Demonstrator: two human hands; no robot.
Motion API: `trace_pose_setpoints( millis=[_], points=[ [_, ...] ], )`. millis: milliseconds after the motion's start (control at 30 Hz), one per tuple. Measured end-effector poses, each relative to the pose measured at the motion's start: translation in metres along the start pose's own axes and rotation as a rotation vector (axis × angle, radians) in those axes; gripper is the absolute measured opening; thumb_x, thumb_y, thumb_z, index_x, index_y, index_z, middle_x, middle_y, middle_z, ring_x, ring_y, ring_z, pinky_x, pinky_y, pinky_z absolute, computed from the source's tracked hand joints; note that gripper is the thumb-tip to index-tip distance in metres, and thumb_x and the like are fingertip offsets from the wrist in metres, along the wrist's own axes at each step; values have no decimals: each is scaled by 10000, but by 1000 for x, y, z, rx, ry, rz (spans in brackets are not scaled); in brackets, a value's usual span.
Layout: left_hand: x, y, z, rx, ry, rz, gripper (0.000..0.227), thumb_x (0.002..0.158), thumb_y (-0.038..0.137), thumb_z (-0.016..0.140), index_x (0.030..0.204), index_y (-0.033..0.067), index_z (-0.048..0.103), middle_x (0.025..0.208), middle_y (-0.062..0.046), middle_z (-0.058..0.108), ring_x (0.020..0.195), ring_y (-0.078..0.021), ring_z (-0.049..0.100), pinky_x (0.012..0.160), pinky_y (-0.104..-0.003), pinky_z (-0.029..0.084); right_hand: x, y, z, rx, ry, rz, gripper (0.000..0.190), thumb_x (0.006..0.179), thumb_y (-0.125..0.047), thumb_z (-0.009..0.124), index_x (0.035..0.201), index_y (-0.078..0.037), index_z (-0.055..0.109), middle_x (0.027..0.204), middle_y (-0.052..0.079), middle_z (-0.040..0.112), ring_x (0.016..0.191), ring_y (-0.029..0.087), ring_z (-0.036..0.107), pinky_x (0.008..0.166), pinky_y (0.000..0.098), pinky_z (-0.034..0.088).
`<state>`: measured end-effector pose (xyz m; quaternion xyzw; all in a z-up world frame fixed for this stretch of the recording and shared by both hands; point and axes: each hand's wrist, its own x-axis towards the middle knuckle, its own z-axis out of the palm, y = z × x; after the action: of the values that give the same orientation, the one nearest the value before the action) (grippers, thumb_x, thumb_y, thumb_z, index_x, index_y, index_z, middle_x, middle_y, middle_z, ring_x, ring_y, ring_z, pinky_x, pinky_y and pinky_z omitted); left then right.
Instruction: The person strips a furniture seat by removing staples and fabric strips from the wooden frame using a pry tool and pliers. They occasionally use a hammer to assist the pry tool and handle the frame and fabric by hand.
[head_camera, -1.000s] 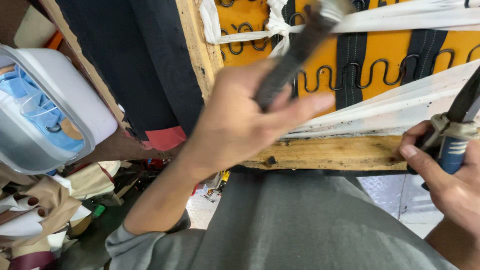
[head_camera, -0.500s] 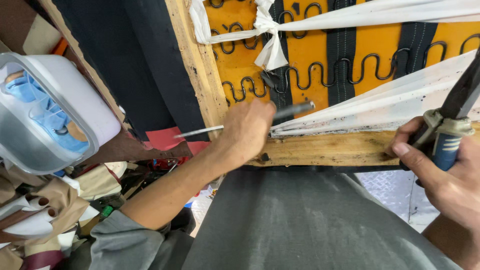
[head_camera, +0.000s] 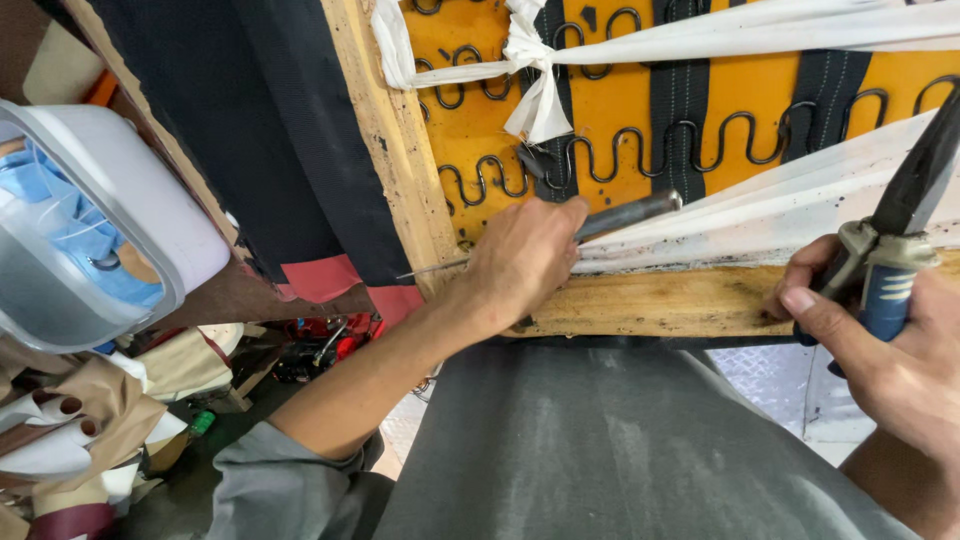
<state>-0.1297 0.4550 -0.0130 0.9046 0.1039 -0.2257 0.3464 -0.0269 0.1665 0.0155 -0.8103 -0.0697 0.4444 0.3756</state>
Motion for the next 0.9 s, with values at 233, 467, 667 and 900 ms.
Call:
trace_pose_setpoints(
  millis=[233, 467, 667, 900],
  points=[
    [6, -7, -9, -56, -52, -80, 99, 832, 39, 722, 855, -5, 636, 688, -183, 702, 668, -352, 718, 660, -483, 559, -4, 7, 0, 133, 52, -50, 220, 984, -56, 642, 1193, 7, 610, 951, 124, 730, 868, 167, 681, 750, 324, 536],
    [-9, -13, -29, -30, -77, -138, 226, 780, 123, 814, 903, 1, 669, 725, -183, 705, 714, -372, 724, 654, -472, 575, -2, 4, 0, 117, 14, -58, 155, 984, -55, 623, 1125, 8, 614, 916, 133, 716, 865, 180, 669, 790, 329, 533],
    [-27, -17, -15, 274, -26, -19, 142, 828, 5, 751, 950, 0, 677, 769, -196, 712, 749, -373, 738, 641, -481, 582, 2, 12, 1, 80, 18, -57, 229, 993, -54, 609, 1201, 30, 566, 916, 124, 690, 922, 195, 724, 790, 348, 575],
    [5, 19, -32, -470, 7, 78, 469, 914, 511, 727, 713, 124, 554, 558, 68, 477, 402, -72, 448, 390, -240, 412, 1, 14, -1, 81, 32, -94, 278, 1012, -19, 597, 1275, 66, 561, 955, 150, 688, 928, 223, 706, 820, 357, 554]
  ],
)
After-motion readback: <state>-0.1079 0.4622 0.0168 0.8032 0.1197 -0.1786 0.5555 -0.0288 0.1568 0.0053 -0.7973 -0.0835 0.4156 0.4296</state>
